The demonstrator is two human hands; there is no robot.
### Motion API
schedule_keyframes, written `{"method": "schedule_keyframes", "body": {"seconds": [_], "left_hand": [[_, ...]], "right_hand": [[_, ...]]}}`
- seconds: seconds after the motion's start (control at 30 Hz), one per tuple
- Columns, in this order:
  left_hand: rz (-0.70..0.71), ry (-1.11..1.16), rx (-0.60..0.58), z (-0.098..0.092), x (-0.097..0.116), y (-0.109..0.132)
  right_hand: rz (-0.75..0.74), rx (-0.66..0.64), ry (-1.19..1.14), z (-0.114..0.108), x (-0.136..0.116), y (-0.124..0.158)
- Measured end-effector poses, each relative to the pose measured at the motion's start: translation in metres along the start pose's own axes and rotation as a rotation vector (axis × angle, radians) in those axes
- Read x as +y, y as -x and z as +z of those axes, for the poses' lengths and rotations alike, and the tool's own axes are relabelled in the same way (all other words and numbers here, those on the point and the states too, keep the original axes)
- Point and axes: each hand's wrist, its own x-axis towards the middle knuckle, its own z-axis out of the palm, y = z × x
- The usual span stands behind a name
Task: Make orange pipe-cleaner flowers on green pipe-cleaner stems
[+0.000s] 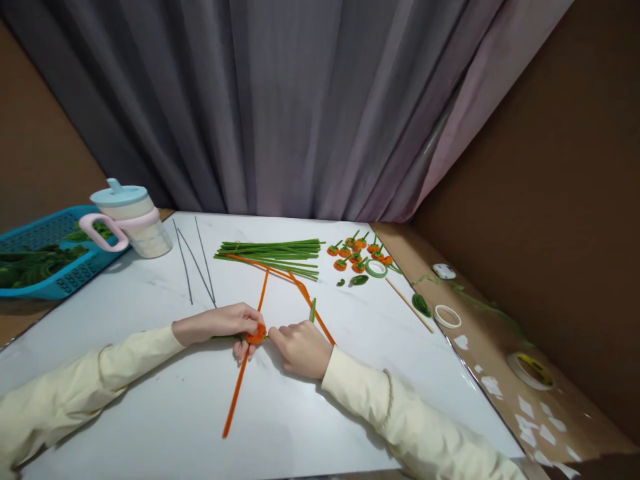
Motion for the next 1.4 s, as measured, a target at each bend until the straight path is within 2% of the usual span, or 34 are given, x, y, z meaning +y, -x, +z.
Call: {"method": "schedule_keyframes", "body": {"seconds": [0.13, 0.33, 0.53, 0.7, 0.8, 0.97, 1.07, 1.2, 1.4], "left_hand": [[-0.002, -0.01, 0.027, 0.002, -0.005, -0.002], [0.002, 0.015, 0.017, 0.001, -0.007, -0.002], [-0.02, 0.228, -0.204, -0.015, 0.0, 0.007], [0.026, 0.263, -0.304, -0.024, -0.007, 0.005], [0.063, 0.246, -0.282, -0.021, -0.009, 0.004], [0.077, 0.24, -0.128, -0.013, -0.009, 0.005], [0.098, 0.23, -0.052, -0.009, -0.011, 0.004], [0.134, 0.182, -0.016, -0.006, -0.015, 0.004], [0.165, 0.164, -0.032, -0.003, -0.013, 0.006]], "right_hand": [[-0.048, 0.031, 0.041, 0.006, -0.002, -0.001], [-0.035, 0.049, 0.034, 0.004, -0.003, -0.002], [-0.052, 0.172, 0.042, 0.008, 0.004, 0.0], [-0.217, 0.348, 0.019, 0.01, 0.012, -0.001], [-0.254, 0.39, -0.046, 0.008, 0.013, -0.002], [-0.152, 0.38, -0.313, 0.005, 0.009, -0.003], [-0.126, 0.375, -0.373, 0.005, 0.008, -0.003], [-0.115, 0.363, -0.356, 0.008, 0.008, -0.004], [-0.142, 0.37, -0.385, 0.01, 0.01, -0.004]]}}
